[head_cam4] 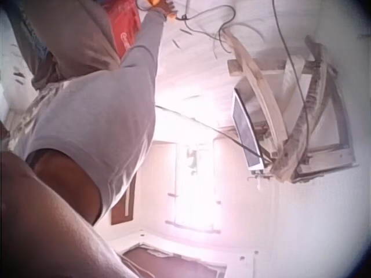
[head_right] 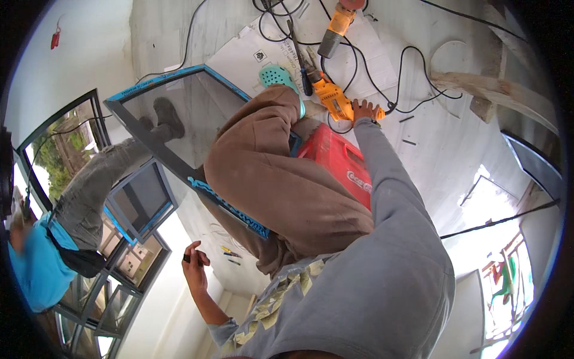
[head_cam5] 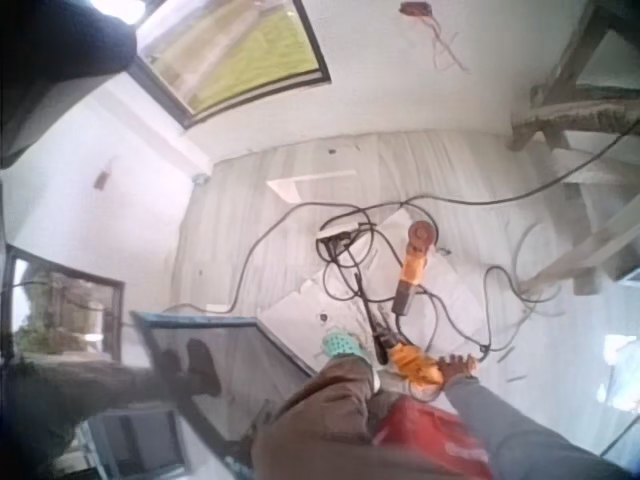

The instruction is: Drilling holes and using a rivet tool to attach components to a metal window or door frame.

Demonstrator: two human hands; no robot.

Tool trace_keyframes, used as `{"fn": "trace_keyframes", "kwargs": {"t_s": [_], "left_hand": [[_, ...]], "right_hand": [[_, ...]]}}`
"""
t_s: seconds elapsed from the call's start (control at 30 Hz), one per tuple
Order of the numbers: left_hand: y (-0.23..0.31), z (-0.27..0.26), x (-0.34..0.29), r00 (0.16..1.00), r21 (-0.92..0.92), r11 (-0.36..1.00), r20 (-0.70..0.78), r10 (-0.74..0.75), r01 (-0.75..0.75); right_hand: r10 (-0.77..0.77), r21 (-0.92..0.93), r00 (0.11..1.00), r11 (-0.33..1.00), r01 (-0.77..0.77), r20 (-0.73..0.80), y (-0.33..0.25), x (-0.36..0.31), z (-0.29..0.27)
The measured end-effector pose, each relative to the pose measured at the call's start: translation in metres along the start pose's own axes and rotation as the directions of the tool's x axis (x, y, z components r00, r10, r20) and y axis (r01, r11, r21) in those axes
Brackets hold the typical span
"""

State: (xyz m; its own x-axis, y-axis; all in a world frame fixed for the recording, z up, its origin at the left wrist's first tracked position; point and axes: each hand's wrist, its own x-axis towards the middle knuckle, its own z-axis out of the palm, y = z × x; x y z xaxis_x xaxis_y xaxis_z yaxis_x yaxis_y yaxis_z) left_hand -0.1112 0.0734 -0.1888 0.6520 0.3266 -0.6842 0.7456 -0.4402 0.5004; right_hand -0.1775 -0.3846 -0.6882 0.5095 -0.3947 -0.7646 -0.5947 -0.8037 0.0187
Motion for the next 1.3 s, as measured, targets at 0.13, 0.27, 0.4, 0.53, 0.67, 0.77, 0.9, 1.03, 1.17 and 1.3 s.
{"fn": "trace_keyframes", "kwargs": {"t_s": [0.13, 0.27, 0.4, 0.53, 0.67, 0.77, 0.9, 1.03, 1.17, 1.3], "left_hand": [[-0.006, 0.031, 0.001, 0.994, -0.116, 0.987, -0.049, 0.102, -0.107], [-0.008, 0.075, -0.011, 0.969, -0.387, 0.893, -0.005, 0.249, -0.231], [-0.008, 0.101, -0.034, 0.941, -0.53, 0.819, 0.107, 0.321, -0.219], [-0.008, 0.12, -0.057, 0.872, -0.553, 0.766, 0.134, 0.471, -0.328], [-0.014, 0.133, -0.072, 0.799, -0.699, 0.66, 0.215, 0.561, -0.276], [-0.023, 0.13, -0.073, 0.757, -0.78, 0.593, 0.262, 0.598, -0.199], [-0.031, 0.122, -0.063, 0.718, -0.744, 0.639, 0.335, 0.61, -0.195], [-0.034, 0.122, -0.057, 0.699, -0.731, 0.671, 0.417, 0.581, -0.122], [-0.033, 0.118, -0.052, 0.715, -0.775, 0.629, 0.474, 0.514, 0.062], [-0.033, 0.118, -0.048, 0.805, -0.733, 0.679, 0.383, 0.452, -0.032]], "right_hand": [[0.008, 0.164, 0.996, 0.986, 0.007, -0.09, -0.017, -0.043, -0.044], [-0.104, 0.509, 0.859, 0.767, 0.391, -0.502, -0.036, -0.14, -0.133], [-0.219, 0.677, 0.724, 0.255, 0.69, -0.655, -0.056, -0.295, -0.212], [-0.609, 0.741, 0.604, 0.038, 0.67, -0.515, -0.099, -0.405, -0.22], [-0.743, 0.791, 0.557, 0.061, 0.609, -0.372, -0.127, -0.428, -0.2], [-0.794, 0.861, 0.52, -0.009, 0.508, -0.315, -0.126, -0.426, -0.192], [-0.853, 0.938, 0.516, 0.115, 0.328, -0.076, -0.115, -0.421, -0.193], [-0.832, 0.885, 0.553, 0.226, 0.407, -0.042, -0.115, -0.419, -0.199], [-0.812, 0.956, 0.572, 0.247, 0.156, 0.117, -0.124, -0.415, -0.208], [-0.77, 0.972, 0.626, 0.223, 0.08, 0.125, -0.132, -0.409, -0.205]]}}
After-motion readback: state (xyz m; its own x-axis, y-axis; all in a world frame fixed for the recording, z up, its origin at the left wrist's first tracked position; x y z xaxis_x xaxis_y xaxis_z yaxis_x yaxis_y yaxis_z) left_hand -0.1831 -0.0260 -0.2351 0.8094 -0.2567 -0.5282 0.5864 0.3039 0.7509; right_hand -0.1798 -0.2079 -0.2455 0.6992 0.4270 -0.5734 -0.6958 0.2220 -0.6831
